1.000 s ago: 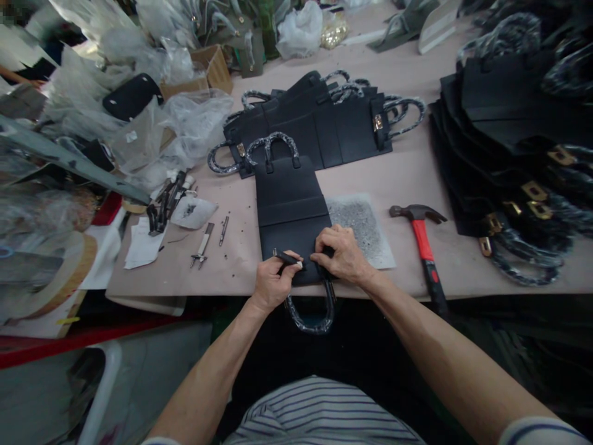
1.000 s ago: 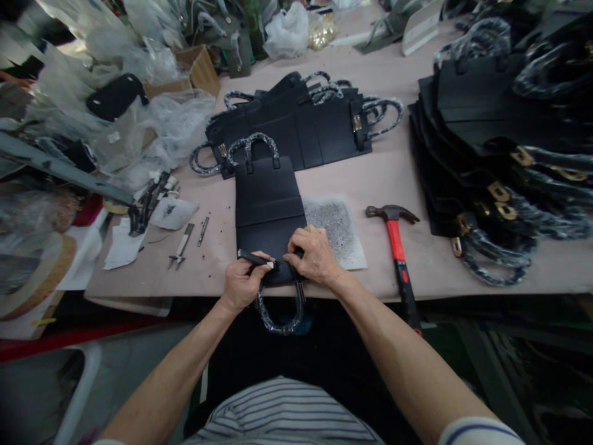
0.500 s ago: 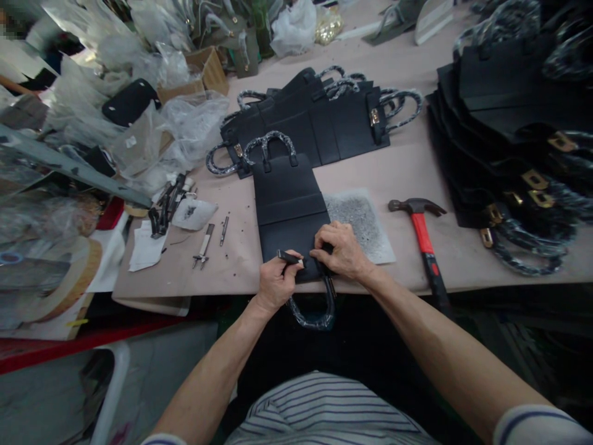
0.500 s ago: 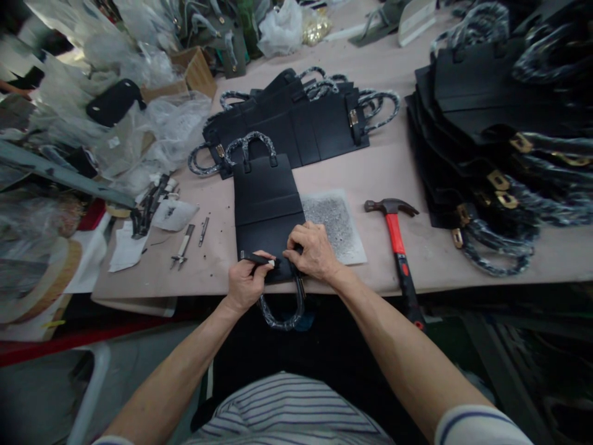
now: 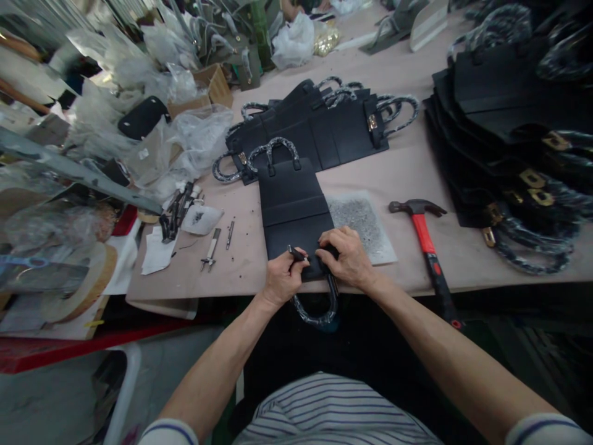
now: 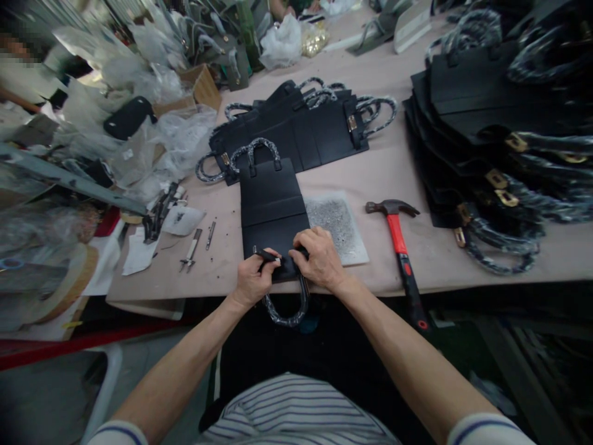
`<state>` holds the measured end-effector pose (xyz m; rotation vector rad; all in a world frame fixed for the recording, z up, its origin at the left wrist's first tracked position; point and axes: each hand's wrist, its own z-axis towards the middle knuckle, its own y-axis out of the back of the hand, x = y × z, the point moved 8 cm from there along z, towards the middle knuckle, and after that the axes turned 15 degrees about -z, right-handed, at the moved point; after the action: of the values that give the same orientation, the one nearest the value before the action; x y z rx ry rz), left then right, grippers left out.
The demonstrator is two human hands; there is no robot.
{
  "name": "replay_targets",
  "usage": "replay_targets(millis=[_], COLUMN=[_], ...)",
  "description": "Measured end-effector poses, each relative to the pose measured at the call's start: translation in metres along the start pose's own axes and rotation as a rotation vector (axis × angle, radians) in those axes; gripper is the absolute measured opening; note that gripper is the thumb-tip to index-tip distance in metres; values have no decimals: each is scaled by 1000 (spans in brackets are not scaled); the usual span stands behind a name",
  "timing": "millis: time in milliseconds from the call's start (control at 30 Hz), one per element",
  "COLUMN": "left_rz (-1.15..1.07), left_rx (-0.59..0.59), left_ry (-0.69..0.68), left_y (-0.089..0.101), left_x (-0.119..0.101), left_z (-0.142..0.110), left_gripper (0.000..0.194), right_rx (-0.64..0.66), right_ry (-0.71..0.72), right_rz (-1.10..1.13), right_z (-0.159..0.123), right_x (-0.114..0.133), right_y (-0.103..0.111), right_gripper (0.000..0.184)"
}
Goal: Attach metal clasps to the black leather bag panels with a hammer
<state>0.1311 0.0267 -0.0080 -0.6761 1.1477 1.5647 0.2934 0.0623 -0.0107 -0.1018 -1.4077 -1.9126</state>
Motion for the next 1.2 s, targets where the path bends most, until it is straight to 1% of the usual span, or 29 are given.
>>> replay_targets(millis=[133,367,433,500,567,633,733,800,900,967,1067,1200], left_rz=[-3,25,30,38,45,45,37,37,47,53,55,48], left_rx=[0,24,30,36,37,33,27,30,43,52,64,77], left_ry=[-10,-46,-45,-54,-70,-77,-87,-96,-96,-90,-103,-130], left_y=[0,-2,-3,-4,-5,-6,-5,-5,-5,-5,-6,-6], left_x=[1,-2,-2,-2,-3,-2,-1,-1,-1,-1,-1,-1], left_z=[3,0,-1,-2,-3,-4,-4,-4,-3,-3,-1,3], left_gripper=[10,10,10,10,9,9,10,10,11,12,12,13], right_rx=[-23,-6,5,-9,-57,-110,-163,-161,-90,-48,-28,-51], right_ry=[-8,-10,-11,-30,-70,-118,-215,-306,-439,-501,-547,-576], right_rz=[-13,-11,-27,-62,-111,-177,-324,-461,-655,-712,-707,-711], right_z=[-7,-8,-10,-15,-23,-33,-52,-67,-87,-96,-99,-98], right_x=[1,-1,-2,-7,-18,-34,-65,-88,-116,-128,-139,-142], right_y=[3,3,6,14,29,46,68,79,85,86,83,83], right_gripper=[8,12,13,14,15,16,18,20,29,36,43,42])
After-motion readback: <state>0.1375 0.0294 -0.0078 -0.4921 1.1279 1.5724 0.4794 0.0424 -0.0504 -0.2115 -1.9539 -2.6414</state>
